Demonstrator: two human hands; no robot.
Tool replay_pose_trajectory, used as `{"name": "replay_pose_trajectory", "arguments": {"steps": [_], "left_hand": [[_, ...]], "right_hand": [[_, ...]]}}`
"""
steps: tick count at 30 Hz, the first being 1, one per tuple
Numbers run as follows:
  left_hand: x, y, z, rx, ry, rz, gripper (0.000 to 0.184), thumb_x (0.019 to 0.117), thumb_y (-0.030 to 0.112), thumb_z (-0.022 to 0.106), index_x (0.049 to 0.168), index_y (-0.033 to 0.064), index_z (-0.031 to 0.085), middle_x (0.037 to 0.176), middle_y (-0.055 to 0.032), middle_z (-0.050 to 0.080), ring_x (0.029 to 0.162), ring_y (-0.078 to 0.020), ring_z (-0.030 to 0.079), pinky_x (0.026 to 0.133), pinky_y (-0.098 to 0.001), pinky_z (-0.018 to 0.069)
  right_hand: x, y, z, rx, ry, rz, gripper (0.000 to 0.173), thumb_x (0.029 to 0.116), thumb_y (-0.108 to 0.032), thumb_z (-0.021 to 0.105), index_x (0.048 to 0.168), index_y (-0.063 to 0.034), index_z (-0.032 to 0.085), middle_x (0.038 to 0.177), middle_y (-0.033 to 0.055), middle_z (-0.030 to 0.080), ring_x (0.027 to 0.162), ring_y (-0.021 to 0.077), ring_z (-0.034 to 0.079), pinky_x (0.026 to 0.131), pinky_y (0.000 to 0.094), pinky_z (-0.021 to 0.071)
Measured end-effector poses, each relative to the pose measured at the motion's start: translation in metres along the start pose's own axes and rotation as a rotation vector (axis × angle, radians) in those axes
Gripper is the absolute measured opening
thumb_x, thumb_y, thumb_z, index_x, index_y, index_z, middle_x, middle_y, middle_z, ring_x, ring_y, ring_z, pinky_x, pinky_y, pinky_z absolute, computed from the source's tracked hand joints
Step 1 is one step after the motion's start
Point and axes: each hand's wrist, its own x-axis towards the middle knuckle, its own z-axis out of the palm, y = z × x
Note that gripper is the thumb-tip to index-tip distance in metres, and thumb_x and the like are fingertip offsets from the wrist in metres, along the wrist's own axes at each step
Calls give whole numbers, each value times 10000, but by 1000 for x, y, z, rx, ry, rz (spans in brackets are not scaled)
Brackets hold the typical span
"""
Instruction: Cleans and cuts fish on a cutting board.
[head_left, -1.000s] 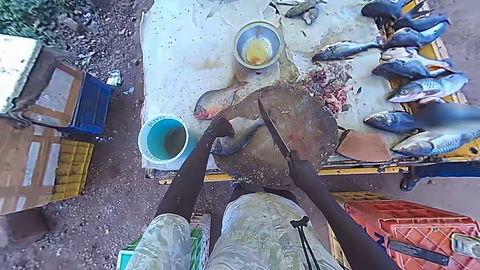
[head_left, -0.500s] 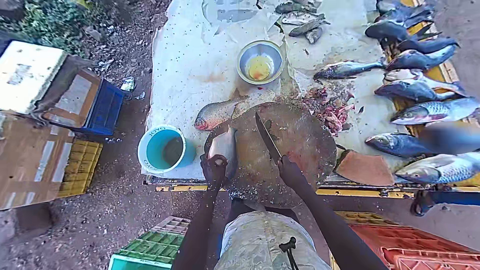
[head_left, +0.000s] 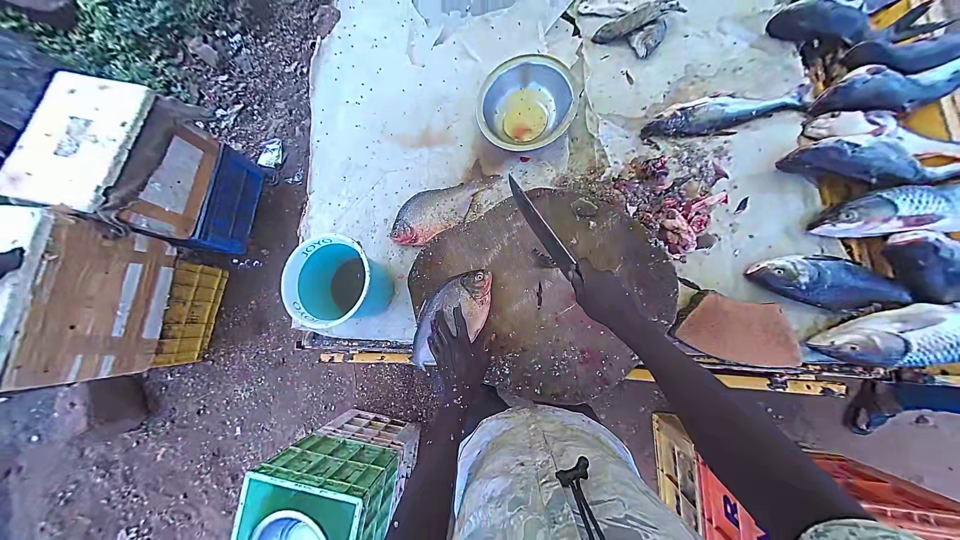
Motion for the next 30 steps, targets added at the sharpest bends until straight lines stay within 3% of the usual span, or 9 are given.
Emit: {"name": "replay_pose_trajectory", "arguments": {"steps": [2, 4, 7, 10, 14, 18, 21, 25, 30], "left_hand": [[22, 0, 24, 97, -59, 30, 1049, 839, 567, 690, 1637, 72, 223, 1680, -327, 36, 1554, -522, 33, 1199, -727, 70], [43, -5, 19, 179, -92, 58, 1035, 773, 410, 779, 1605, 52, 280, 1638, -356, 167, 1507, -553, 187, 1159, -740, 190], [104, -31, -42, 106, -378, 246, 798, 878, 261, 763, 1562, 94, 388, 1422, -283, 545, 1223, -478, 599, 973, -669, 493], [197, -45, -116, -17, -741, 319, 542, 950, 209, 736, 1439, 55, 561, 1332, -245, 634, 1253, -400, 603, 1077, -632, 429], [252, -33, -130, 300, -724, 236, 636, 800, 451, 861, 1198, -10, 677, 1169, -258, 683, 1142, -427, 640, 981, -673, 466], [247, 6, -107, 674, -666, 228, 598, 656, 473, 907, 958, -3, 709, 1054, -235, 703, 1047, -427, 672, 847, -680, 515], [227, 20, -100, 659, -612, 317, 488, 657, 314, 912, 954, -8, 696, 1070, -241, 690, 1060, -444, 658, 834, -685, 518], [192, 5, -101, 567, -512, 418, 386, 735, 284, 837, 980, 22, 694, 1006, -214, 706, 995, -432, 680, 786, -648, 522], [156, 11, -91, 578, -463, 409, 159, 871, 144, 702, 981, 29, 692, 974, -197, 706, 954, -411, 691, 761, -590, 537]], "right_hand": [[-44, 8, 33, -1, -168, 18, 365, 1123, -360, 371, 1290, -75, 526, 951, 224, 684, 934, 418, 707, 801, 593, 559], [-76, 16, 46, 40, -225, 50, 382, 1126, -368, 356, 1308, -72, 514, 966, 207, 679, 953, 390, 703, 838, 563, 557], [-71, 54, 24, -18, -243, -84, 360, 1112, -382, 414, 1206, -72, 570, 888, 184, 669, 885, 375, 699, 789, 573, 557], [-37, 97, -7, 124, 1, -85, 399, 1096, -385, 477, 1103, -19, 635, 848, 229, 656, 792, 418, 668, 707, 640, 519], [-54, 73, -7, 107, 68, -1, 376, 1110, -373, 431, 1118, -36, 598, 831, 222, 653, 796, 427, 681, 692, 633, 529], [-92, 43, 25, 101, -321, -17, 293, 1108, -267, 451, 1238, -20, 541, 996, 206, 660, 934, 356, 694, 837, 548, 554], [-72, 20, 45, 229, -187, 110, 412, 1050, -161, 506, 1432, -32, 424, 1069, 285, 676, 993, 456, 697, 849, 631, 549], [-61, -22, 43, 373, -105, -87, 307, 1120, -336, 409, 1240, -64, 487, 748, 165, 621, 586, 306, 666, 572, 491, 578], [-21, -31, 37, 43, -162, -366, 275, 1109, -345, 434, 1166, -88, 512, 717, 121, 600, 668, 327, 671, 611, 523, 560]]}}
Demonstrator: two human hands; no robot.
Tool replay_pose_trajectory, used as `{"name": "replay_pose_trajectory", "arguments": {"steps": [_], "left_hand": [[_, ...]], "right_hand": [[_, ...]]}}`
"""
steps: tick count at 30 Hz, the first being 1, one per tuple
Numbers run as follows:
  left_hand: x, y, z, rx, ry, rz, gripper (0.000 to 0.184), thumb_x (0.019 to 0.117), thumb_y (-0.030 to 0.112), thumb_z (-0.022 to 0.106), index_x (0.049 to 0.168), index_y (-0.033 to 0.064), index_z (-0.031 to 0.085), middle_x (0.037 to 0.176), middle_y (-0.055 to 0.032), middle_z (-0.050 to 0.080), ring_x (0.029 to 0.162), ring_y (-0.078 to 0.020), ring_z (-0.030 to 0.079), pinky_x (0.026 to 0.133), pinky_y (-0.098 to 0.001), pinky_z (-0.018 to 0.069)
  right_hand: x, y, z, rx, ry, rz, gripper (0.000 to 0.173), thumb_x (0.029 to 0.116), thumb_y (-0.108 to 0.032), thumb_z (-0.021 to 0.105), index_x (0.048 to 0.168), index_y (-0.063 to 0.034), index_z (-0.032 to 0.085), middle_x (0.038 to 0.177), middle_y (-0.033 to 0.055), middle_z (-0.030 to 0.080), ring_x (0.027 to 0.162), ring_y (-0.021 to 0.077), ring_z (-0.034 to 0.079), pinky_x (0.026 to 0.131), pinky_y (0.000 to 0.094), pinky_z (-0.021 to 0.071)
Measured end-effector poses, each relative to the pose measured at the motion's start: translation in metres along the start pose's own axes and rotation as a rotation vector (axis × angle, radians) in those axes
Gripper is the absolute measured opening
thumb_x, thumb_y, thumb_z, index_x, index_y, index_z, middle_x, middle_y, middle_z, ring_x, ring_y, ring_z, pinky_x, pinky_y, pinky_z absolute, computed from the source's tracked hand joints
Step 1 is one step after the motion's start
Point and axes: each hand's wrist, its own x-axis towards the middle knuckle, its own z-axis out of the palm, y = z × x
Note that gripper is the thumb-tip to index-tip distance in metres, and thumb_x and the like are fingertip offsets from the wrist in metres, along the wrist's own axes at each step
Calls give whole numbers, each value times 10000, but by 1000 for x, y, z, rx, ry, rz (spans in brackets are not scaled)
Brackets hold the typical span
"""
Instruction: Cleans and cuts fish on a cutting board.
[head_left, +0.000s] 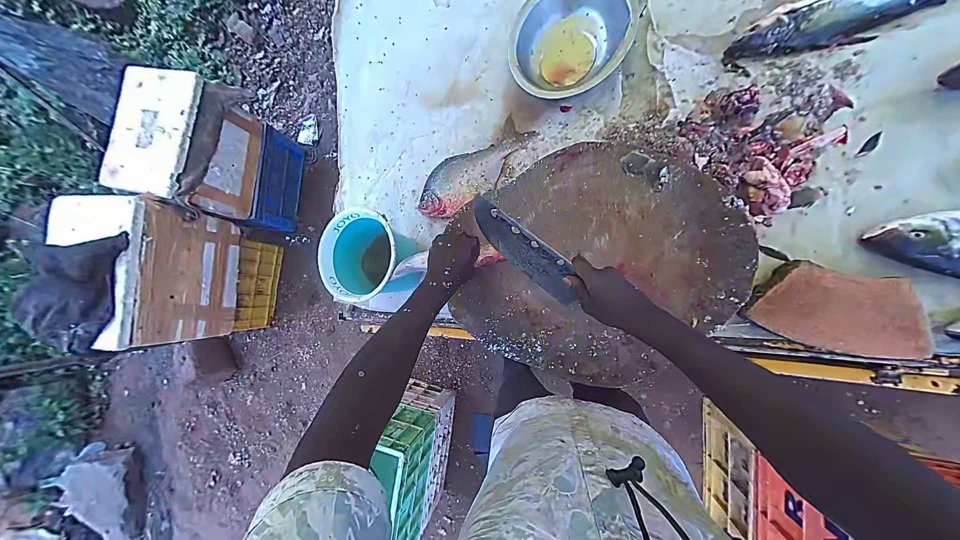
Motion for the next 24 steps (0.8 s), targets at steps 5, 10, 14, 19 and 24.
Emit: {"name": "replay_pose_trajectory", "arguments": {"steps": [5, 10, 14, 19, 24], "left_hand": [[-16, 45, 12, -92, 55, -103, 188, 1001, 57, 534, 1132, -3, 654, 1089, -224, 689, 1058, -405, 678, 878, -555, 547], [-18, 48, 8, -88, 82, -113, 183, 1008, 47, 522, 1122, -13, 652, 1067, -223, 693, 1036, -407, 686, 856, -548, 553], [-18, 36, 7, -149, 39, -140, 172, 996, 84, 555, 1102, 37, 682, 1087, -202, 708, 1072, -402, 677, 896, -578, 530], [-23, 52, 38, 55, 139, -110, 300, 1031, 11, 432, 1276, -119, 546, 1168, -312, 630, 1092, -454, 653, 934, -554, 521], [-44, 50, 97, -54, 254, -76, 626, 994, 62, 583, 1531, -97, 302, 1494, -408, 376, 1263, -580, 514, 1012, -634, 485]], "right_hand": [[12, -4, -60, -474, -95, 47, 305, 1109, -347, 423, 1271, -97, 489, 833, 210, 654, 823, 472, 703, 648, 606, 555], [4, -30, -86, -498, -145, 10, 295, 1107, -340, 434, 1244, -95, 525, 884, 200, 656, 867, 447, 704, 690, 605, 564], [-17, -39, -67, -419, -148, 17, 285, 1110, -367, 415, 1195, -112, 509, 790, 151, 633, 785, 397, 702, 654, 558, 568], [0, -27, -60, -540, -192, 66, 285, 1106, -316, 445, 1284, -103, 513, 903, 205, 672, 874, 449, 711, 689, 597, 569], [9, -34, -83, -512, -248, 3, 227, 1076, -317, 516, 1178, -119, 562, 910, 163, 668, 876, 409, 704, 694, 595, 566]]}}
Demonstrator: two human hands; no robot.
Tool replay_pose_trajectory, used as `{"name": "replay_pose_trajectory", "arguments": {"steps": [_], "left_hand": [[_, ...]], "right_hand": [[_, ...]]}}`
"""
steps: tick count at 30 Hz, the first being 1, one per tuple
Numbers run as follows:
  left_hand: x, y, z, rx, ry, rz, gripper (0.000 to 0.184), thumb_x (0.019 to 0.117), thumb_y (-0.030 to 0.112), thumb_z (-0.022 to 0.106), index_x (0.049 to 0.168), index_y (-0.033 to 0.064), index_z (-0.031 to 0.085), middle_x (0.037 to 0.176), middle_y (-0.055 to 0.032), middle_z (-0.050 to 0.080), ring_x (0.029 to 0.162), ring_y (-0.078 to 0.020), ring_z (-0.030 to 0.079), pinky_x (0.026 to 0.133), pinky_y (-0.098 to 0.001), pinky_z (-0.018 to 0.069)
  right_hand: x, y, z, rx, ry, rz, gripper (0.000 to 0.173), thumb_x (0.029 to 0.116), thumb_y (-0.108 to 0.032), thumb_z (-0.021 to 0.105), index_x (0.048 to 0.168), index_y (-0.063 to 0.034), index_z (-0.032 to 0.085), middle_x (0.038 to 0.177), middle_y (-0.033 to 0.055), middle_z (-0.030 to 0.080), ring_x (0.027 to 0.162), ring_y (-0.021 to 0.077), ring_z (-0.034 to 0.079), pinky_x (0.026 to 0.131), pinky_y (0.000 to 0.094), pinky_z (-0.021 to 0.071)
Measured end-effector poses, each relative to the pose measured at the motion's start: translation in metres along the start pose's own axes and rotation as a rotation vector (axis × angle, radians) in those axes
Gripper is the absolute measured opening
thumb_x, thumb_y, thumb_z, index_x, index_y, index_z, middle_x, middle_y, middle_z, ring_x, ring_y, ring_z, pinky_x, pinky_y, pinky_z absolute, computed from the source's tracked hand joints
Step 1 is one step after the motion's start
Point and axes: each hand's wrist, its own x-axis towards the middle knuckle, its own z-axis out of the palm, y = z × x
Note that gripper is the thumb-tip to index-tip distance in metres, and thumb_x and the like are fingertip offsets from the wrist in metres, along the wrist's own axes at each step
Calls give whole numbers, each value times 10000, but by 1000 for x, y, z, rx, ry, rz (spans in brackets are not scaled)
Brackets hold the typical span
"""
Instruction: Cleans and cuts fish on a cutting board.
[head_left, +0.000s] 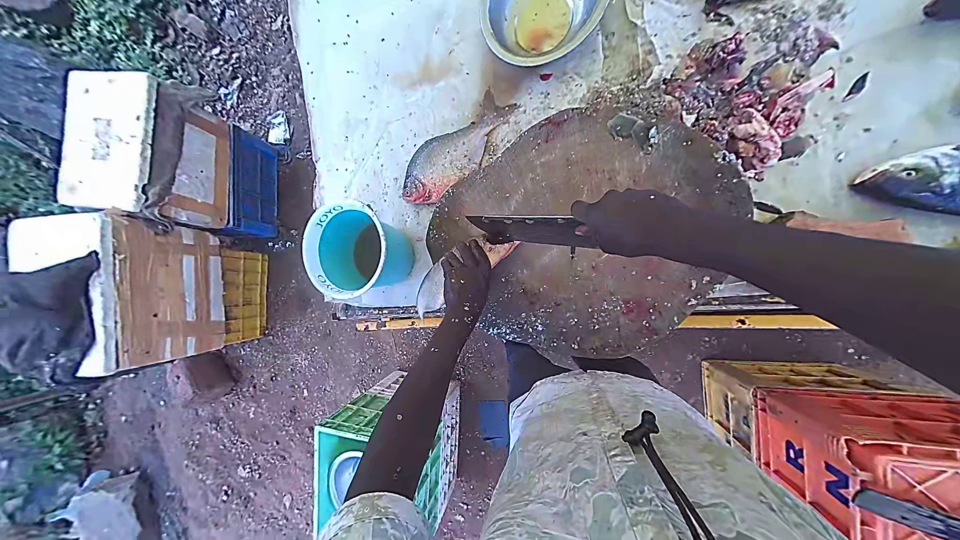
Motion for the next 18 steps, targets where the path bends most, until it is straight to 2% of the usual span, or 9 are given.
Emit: {"name": "replay_pose_trajectory", "arguments": {"steps": [3, 5, 7, 10, 12, 14, 16, 18], "left_hand": [[-3, -1, 4, -22, -34, -17, 700, 1021, 274, 615, 1532, -89, 303, 1519, -404, 357, 1252, -596, 525, 985, -633, 507], [-3, 0, 8, -5, -18, 1, 744, 1031, 395, 587, 1516, -104, 323, 1508, -409, 375, 1257, -596, 524, 992, -637, 493], [-5, 1, 5, -18, -33, 10, 749, 1019, 402, 592, 1508, -105, 338, 1494, -405, 391, 1278, -579, 511, 1028, -643, 459], [5, 0, -6, 8, -17, 3, 655, 1037, 383, 527, 1459, -108, 426, 1430, -367, 502, 1258, -510, 578, 1019, -587, 484], [10, -4, -8, -17, -38, 6, 610, 1036, 309, 518, 1464, -112, 414, 1449, -371, 479, 1263, -522, 566, 1021, -594, 485], [10, -6, -8, -52, -64, 15, 637, 1005, 300, 556, 1462, -118, 406, 1461, -379, 466, 1289, -532, 543, 1040, -596, 470], [14, -9, -11, -86, -77, 1, 654, 996, 333, 564, 1460, -102, 415, 1443, -359, 492, 1270, -513, 559, 1009, -590, 484], [23, -14, -25, -115, -94, -17, 644, 1034, 440, 521, 1426, -67, 461, 1369, -303, 568, 1196, -467, 616, 939, -583, 522]], "right_hand": [[-3, 4, -1, 109, -29, -48, 258, 1086, -342, 502, 1134, -99, 577, 893, 138, 661, 858, 347, 699, 726, 553, 567], [-17, -1, -11, 176, -49, -43, 262, 1091, -297, 505, 1131, -54, 597, 913, 152, 667, 889, 332, 700, 765, 524, 567], [-42, -19, -23, 229, -96, -17, 238, 1089, -189, 514, 1128, 20, 621, 942, 194, 670, 933, 354, 698, 793, 513, 558], [-36, -14, -12, 260, -118, -5, 244, 1091, -204, 511, 1128, 13, 617, 920, 186, 668, 903, 349, 699, 778, 513, 561], [-13, 4, 8, 265, -106, -20, 259, 1090, -307, 504, 1097, -61, 585, 858, 131, 650, 788, 296, 687, 700, 486, 568], [-2, 6, 20, 321, -118, -7, 270, 1085, -345, 506, 1078, -81, 566, 809, 110, 631, 652, 261, 663, 582, 448, 567], [10, -9, 22, 516, -155, 81, 303, 1090, -362, 491, 1113, -63, 534, 720, 112, 586, 503, 223, 606, 464, 386, 548], [46, -31, 30, 823, -137, 152, 331, 1104, -372, 461, 1180, -52, 493, 674, 117, 550, 435, 206, 564, 413, 357, 531]]}}
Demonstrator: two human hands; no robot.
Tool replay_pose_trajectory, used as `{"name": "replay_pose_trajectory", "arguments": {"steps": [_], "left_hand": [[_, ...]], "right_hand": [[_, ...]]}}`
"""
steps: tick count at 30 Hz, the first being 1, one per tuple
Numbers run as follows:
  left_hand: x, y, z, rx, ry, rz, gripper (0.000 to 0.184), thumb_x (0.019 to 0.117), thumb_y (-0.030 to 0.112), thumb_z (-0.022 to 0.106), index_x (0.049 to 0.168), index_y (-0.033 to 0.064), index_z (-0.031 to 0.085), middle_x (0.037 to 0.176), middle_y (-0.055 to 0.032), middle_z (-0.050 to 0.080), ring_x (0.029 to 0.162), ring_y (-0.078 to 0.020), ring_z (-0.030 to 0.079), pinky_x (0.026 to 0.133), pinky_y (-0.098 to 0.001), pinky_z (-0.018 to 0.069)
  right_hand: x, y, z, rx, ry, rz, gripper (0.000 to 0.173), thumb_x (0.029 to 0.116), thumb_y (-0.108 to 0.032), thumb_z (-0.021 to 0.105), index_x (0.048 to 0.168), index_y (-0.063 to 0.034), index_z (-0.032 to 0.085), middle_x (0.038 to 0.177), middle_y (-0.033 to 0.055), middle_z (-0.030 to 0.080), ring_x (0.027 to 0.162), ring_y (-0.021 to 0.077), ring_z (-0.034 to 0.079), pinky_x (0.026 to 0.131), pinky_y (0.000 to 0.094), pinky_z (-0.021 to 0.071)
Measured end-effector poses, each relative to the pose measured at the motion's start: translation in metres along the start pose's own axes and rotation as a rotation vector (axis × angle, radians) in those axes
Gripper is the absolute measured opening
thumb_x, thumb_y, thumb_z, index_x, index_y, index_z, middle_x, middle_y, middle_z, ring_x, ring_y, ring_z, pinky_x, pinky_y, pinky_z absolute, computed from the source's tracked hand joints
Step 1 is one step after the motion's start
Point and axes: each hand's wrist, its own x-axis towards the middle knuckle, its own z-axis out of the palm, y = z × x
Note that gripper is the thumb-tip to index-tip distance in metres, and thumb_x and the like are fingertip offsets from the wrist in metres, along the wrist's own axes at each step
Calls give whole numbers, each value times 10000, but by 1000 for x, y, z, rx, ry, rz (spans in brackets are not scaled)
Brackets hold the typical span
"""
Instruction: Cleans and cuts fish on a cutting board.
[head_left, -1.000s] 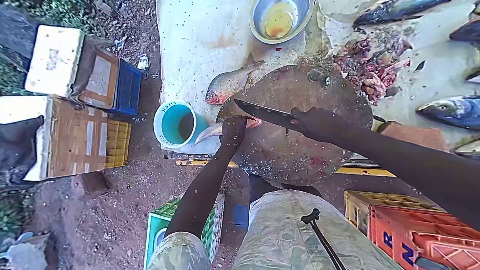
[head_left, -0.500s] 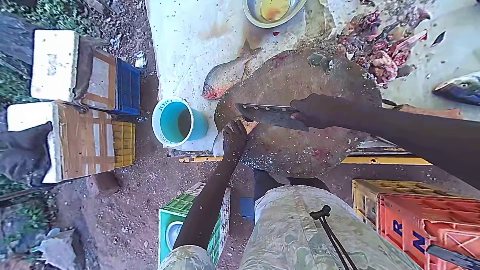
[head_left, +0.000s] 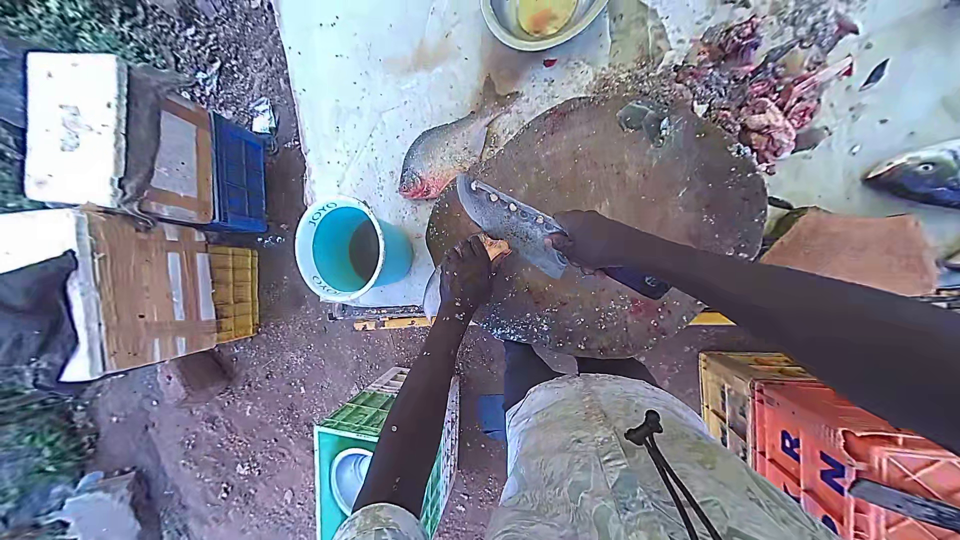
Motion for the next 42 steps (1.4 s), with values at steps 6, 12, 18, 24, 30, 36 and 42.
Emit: {"name": "replay_pose_trajectory", "arguments": {"steps": [6, 12, 18, 24, 30, 36, 42], "left_hand": [[47, -25, -63, -58, -204, -50, 533, 1077, 494, 419, 1151, 20, 652, 1134, -239, 687, 1146, -420, 649, 930, -598, 508], [62, -37, -79, -105, -244, 38, 572, 1070, 509, 421, 1112, -11, 655, 1147, -260, 672, 1150, -431, 645, 931, -626, 508], [32, -34, -51, -600, -281, 158, 982, 924, 334, 693, 1665, 176, 69, 1485, -235, 520, 1338, -396, 546, 1063, -633, 447], [-11, 23, 3, -282, -70, 169, 1067, 869, 384, 718, 1646, 103, 42, 1412, -438, 389, 745, -430, 682, 619, -541, 576], [-35, 20, -7, -502, -235, 293, 671, 1010, 229, 641, 1567, 38, 319, 1558, -327, 337, 1229, -483, 566, 952, -584, 508], [38, -44, -52, -445, -179, 500, 740, 956, 351, 602, 1623, 192, 323, 1401, -239, 591, 1279, -449, 564, 991, -672, 457], [54, -73, -56, -453, -310, 564, 697, 1000, 329, 634, 1624, 304, 323, 1551, -143, 490, 1382, -350, 514, 1109, -624, 395]], "right_hand": [[56, -42, 37, 381, 210, -39, 376, 1111, -336, 469, 1365, -68, 403, 812, 133, 578, 507, 207, 621, 472, 369, 578], [-23, 14, 63, -450, 284, 99, 362, 1063, -246, 557, 1365, -98, 424, 985, 235, 679, 933, 472, 711, 732, 622, 575], [-21, 0, 108, -108, 295, 238, 354, 1067, -267, 550, 1321, -39, 454, 1018, 250, 678, 976, 450, 706, 801, 620, 571], [-29, -10, 163, 332, 331, 371, 330, 1071, -287, 559, 1254, -33, 456, 828, 152, 614, 574, 243, 649, 551, 412, 581], [-34, -97, 92, -510, 408, 550, 271, 1073, -29, 417, 1339, 17, 430, 995, 283, 646, 941, 505, 688, 690, 584, 554], [-17, -65, 102, -232, 500, 491, 414, 941, -17, 619, 1325, -3, 466, 1131, 276, 663, 1046, 483, 686, 781, 638, 566], [-62, -23, 154, 157, 564, 345, 338, 1091, -272, 513, 1322, -29, 466, 918, 228, 653, 746, 363, 702, 674, 537, 587]]}}
